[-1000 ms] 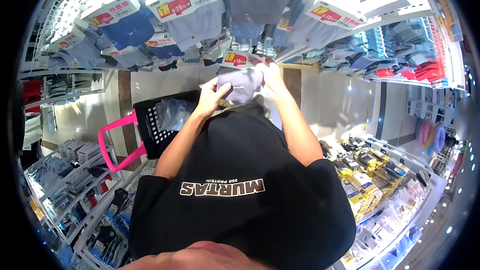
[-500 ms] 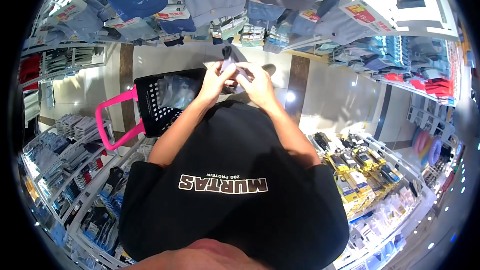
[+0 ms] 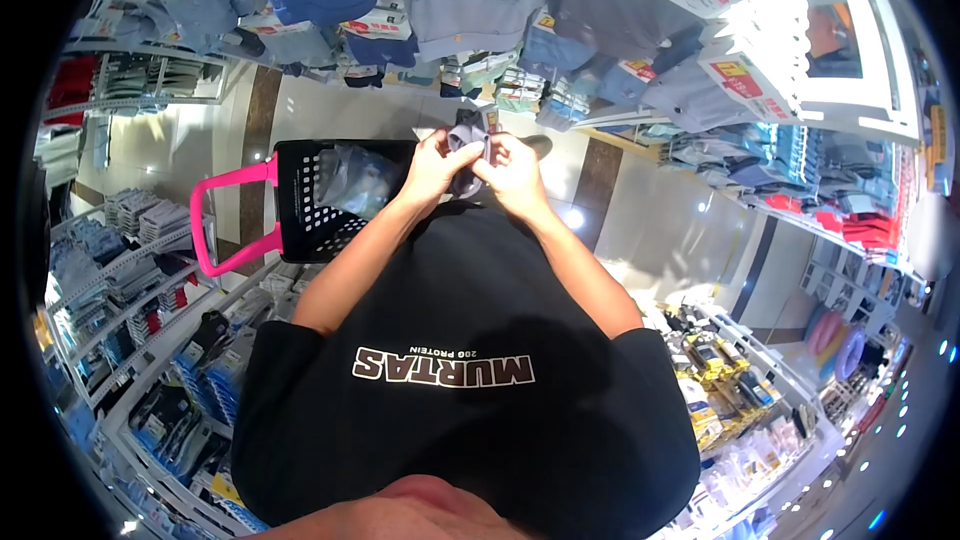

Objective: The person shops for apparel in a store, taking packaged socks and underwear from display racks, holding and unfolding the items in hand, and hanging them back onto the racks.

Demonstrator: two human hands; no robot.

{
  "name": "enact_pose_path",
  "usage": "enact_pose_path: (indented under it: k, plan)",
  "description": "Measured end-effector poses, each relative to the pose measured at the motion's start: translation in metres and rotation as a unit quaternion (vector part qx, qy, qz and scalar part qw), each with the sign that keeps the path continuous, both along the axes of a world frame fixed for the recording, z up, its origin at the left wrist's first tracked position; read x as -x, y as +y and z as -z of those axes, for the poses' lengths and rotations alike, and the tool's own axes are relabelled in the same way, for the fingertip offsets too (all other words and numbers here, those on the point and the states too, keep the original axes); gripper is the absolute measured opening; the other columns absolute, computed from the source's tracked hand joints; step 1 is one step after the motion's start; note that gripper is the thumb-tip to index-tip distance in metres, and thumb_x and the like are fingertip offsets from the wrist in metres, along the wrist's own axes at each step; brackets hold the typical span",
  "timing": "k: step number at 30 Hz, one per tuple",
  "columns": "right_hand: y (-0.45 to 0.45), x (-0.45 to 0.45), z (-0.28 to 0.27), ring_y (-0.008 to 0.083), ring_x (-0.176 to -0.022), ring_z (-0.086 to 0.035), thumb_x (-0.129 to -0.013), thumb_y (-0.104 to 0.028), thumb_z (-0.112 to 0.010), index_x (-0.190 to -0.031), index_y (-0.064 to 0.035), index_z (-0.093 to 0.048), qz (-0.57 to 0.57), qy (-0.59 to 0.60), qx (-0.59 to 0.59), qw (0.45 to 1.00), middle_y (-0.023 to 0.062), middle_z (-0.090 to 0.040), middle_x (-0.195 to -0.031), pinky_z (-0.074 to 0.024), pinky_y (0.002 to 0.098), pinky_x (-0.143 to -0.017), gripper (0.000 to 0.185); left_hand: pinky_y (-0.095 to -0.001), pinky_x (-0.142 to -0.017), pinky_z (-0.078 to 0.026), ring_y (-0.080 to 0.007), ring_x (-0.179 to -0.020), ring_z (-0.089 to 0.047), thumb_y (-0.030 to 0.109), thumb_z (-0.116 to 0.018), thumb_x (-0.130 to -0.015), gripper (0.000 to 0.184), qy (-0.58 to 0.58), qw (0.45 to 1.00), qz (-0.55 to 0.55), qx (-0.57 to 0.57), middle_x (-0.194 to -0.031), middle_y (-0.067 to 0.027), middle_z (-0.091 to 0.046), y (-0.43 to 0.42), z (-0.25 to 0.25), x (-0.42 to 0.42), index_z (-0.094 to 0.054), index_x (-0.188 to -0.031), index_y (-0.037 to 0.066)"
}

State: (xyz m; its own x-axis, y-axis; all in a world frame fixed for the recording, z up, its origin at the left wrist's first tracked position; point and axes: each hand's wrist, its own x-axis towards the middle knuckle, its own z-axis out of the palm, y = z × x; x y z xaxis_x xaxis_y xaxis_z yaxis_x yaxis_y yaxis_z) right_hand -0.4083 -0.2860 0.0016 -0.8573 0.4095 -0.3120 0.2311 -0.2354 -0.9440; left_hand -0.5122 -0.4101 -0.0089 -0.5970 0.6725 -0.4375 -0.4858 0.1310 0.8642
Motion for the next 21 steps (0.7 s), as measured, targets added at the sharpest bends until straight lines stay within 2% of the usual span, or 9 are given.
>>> enact_pose_path:
  k: [3, 5, 6, 9, 10, 14, 17, 19, 21]
  plan:
    - [-0.001, 0.009, 0.006, 0.0107, -0.086, -0.061, -0.084, -0.004, -0.069, -0.106, 0.0065, -0.058, 0.037, 0.033, -0.004, 0.999, 0.0064, -0.065, -0.095, -0.0512, 0.0252, -0.078, 0.027, -0.0248, -0.077, -0.049, -0.0093, -0.084, -0.06, 0.02, -0.073, -0.086, 0.033, -0.016, 1.0, 0.0, -0.009, -0.094, -0.0054, -0.067, -0.002, -0.002, 0.006, -0.063, -0.109, -0.002]
    - [0.009, 0.009, 0.016, 0.0107, -0.085, -0.061, -0.084, -0.004, -0.07, -0.106, 0.0057, -0.059, 0.042, 0.006, -0.002, 0.999, 0.0069, -0.065, -0.095, -0.051, 0.025, -0.077, 0.026, -0.0243, -0.077, -0.049, -0.0084, -0.081, -0.06, 0.021, -0.073, -0.087, 0.032, -0.041, 0.998, -0.022, -0.038, -0.093, -0.0043, -0.067, -0.003, -0.004, 0.006, -0.064, -0.106, -0.002]
    - [0.009, 0.011, 0.006, 0.0116, -0.085, -0.062, -0.084, -0.002, -0.068, -0.107, 0.0046, -0.059, 0.054, 0.004, 0.041, 0.998, 0.0079, -0.065, -0.097, -0.0505, 0.0257, -0.077, 0.025, -0.0258, -0.078, -0.05, -0.0093, -0.082, -0.062, 0.02, -0.069, -0.09, 0.028, -0.069, 0.997, -0.007, -0.036, -0.095, -0.0042, -0.068, -0.006, 0.0, 0.009, -0.064, -0.107, -0.001]
    - [0.01, 0.013, -0.005, 0.0131, -0.087, -0.062, -0.084, 0.0, -0.066, -0.107, 0.0044, -0.059, 0.092, 0.032, 0.127, 0.987, 0.0087, -0.065, -0.1, -0.05, 0.0267, -0.08, 0.025, -0.0289, -0.081, -0.052, -0.0117, -0.085, -0.065, 0.018, -0.065, -0.093, 0.023, -0.223, 0.964, -0.051, -0.137, -0.097, -0.0044, -0.069, -0.01, 0.01, 0.009, -0.064, -0.107, 0.0]
    - [0.012, 0.01, -0.004, 0.0143, -0.089, -0.062, -0.084, 0.001, -0.064, -0.107, 0.0042, -0.059, 0.099, 0.017, 0.14, 0.985, 0.0088, -0.065, -0.101, -0.0494, 0.0273, -0.082, 0.025, -0.0321, -0.084, -0.053, -0.0141, -0.087, -0.066, 0.016, -0.06, -0.096, 0.019, -0.239, 0.96, -0.045, -0.136, -0.099, -0.0046, -0.069, -0.011, 0.012, 0.009, -0.063, -0.108, 0.002]
    - [0.009, 0.007, 0.002, 0.014, -0.089, -0.062, -0.085, -0.001, -0.066, -0.106, 0.004, -0.059, 0.131, 0.039, 0.178, 0.974, 0.0093, -0.065, -0.101, -0.0498, 0.027, -0.081, 0.023, -0.0331, -0.088, -0.051, -0.0155, -0.096, -0.064, 0.019, -0.056, -0.098, 0.022, -0.285, 0.944, -0.037, -0.16, -0.106, -0.0054, -0.066, -0.013, 0.009, 0.009, -0.061, -0.113, 0.003]
    - [0.002, 0.004, 0.013, 0.0135, -0.09, -0.062, -0.086, -0.005, -0.069, -0.107, 0.004, -0.058, 0.123, 0.022, 0.067, 0.99, 0.0095, -0.065, -0.101, -0.0503, 0.0269, -0.08, 0.025, -0.0328, -0.089, -0.049, -0.0147, -0.097, -0.063, 0.018, -0.056, -0.098, 0.023, -0.302, 0.939, -0.032, -0.163, -0.107, -0.0051, -0.066, -0.015, 0.002, 0.009, -0.061, -0.113, 0.002]
    - [-0.009, 0.003, 0.005, 0.0139, -0.093, -0.061, -0.082, -0.012, -0.077, -0.115, 0.0035, -0.055, 0.097, 0.008, 0.013, 0.995, 0.01, -0.063, -0.105, -0.0512, 0.0278, -0.081, 0.043, -0.0324, -0.089, -0.048, -0.0141, -0.096, -0.062, 0.017, -0.056, -0.097, 0.023, -0.258, 0.951, -0.019, -0.168, -0.106, -0.0047, -0.066, -0.013, 0.008, 0.005, -0.061, -0.113, 0.002]
    - [-0.02, 0.003, -0.004, 0.0154, -0.093, -0.061, -0.078, -0.017, -0.081, -0.117, 0.0026, -0.054, 0.089, 0.04, -0.039, 0.994, 0.0105, -0.062, -0.107, -0.0512, 0.029, -0.081, 0.052, -0.0319, -0.089, -0.048, -0.0138, -0.094, -0.062, 0.016, -0.055, -0.097, 0.023, -0.236, 0.957, 0.005, -0.171, -0.106, -0.0045, -0.066, -0.011, 0.011, 0.004, -0.061, -0.113, 0.001]
